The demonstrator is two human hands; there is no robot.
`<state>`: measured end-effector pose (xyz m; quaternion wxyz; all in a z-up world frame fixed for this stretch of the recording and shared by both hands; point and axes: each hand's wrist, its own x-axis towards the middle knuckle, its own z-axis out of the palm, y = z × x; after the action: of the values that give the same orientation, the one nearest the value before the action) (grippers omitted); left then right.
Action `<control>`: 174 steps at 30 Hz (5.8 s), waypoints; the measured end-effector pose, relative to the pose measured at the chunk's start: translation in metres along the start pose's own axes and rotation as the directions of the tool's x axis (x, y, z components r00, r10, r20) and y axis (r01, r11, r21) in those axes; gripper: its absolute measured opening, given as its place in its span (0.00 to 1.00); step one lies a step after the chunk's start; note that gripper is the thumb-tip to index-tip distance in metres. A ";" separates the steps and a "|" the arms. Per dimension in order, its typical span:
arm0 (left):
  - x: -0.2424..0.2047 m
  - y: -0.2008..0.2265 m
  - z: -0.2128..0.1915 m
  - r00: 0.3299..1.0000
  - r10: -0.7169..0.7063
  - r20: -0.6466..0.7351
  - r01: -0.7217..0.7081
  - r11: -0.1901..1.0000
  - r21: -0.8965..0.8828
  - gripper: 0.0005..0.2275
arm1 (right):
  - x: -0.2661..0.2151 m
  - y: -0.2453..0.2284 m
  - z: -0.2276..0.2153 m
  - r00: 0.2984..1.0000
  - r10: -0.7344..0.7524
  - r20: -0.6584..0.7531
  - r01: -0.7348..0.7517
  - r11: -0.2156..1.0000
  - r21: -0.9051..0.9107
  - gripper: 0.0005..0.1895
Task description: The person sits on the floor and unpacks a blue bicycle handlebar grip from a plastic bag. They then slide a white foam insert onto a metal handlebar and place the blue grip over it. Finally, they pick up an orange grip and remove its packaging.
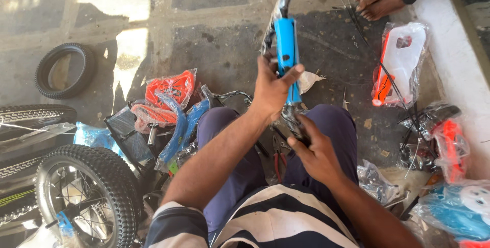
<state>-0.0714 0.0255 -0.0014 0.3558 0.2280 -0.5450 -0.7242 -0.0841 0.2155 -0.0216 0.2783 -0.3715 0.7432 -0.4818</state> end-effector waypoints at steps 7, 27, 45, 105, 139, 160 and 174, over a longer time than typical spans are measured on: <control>0.008 0.006 -0.012 0.900 -0.281 0.332 0.434 0.638 -0.636 0.32 | -0.019 0.040 -0.032 0.949 -0.313 0.019 0.313 0.941 -0.125 0.29; -0.015 -0.045 -0.015 0.928 -0.342 0.148 0.367 0.765 -0.530 0.22 | -0.016 0.057 -0.028 0.966 -0.250 0.065 0.258 0.927 -0.273 0.31; -0.040 -0.012 -0.016 0.980 0.173 0.100 -0.180 0.982 0.058 0.32 | 0.010 0.053 -0.090 0.890 -0.439 -0.122 0.318 0.791 -0.523 0.29; -0.113 -0.028 -0.209 0.895 0.446 0.021 -0.014 -0.017 1.000 0.12 | 0.193 0.411 -0.190 0.897 0.250 -0.365 -0.442 0.476 -0.761 0.33; -0.100 -0.003 -0.171 0.928 0.372 0.029 -0.003 -0.070 0.998 0.10 | 0.217 0.438 -0.185 0.891 0.185 -0.415 -0.439 0.586 -0.681 0.34; -0.024 -0.052 -0.055 0.954 -0.042 0.295 0.228 0.742 -0.631 0.24 | 0.073 0.023 -0.044 0.920 -0.116 0.376 -0.168 0.749 0.641 0.24; -0.026 -0.084 -0.082 0.981 0.010 0.195 -0.029 0.995 0.095 0.17 | 0.090 0.063 0.016 0.984 -0.089 0.155 0.021 0.918 0.395 0.30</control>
<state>-0.0183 0.0072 -0.1080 0.2967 0.1680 -0.6139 -0.7120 -0.1408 0.1496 -0.0911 0.3955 -0.3689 0.5946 -0.5949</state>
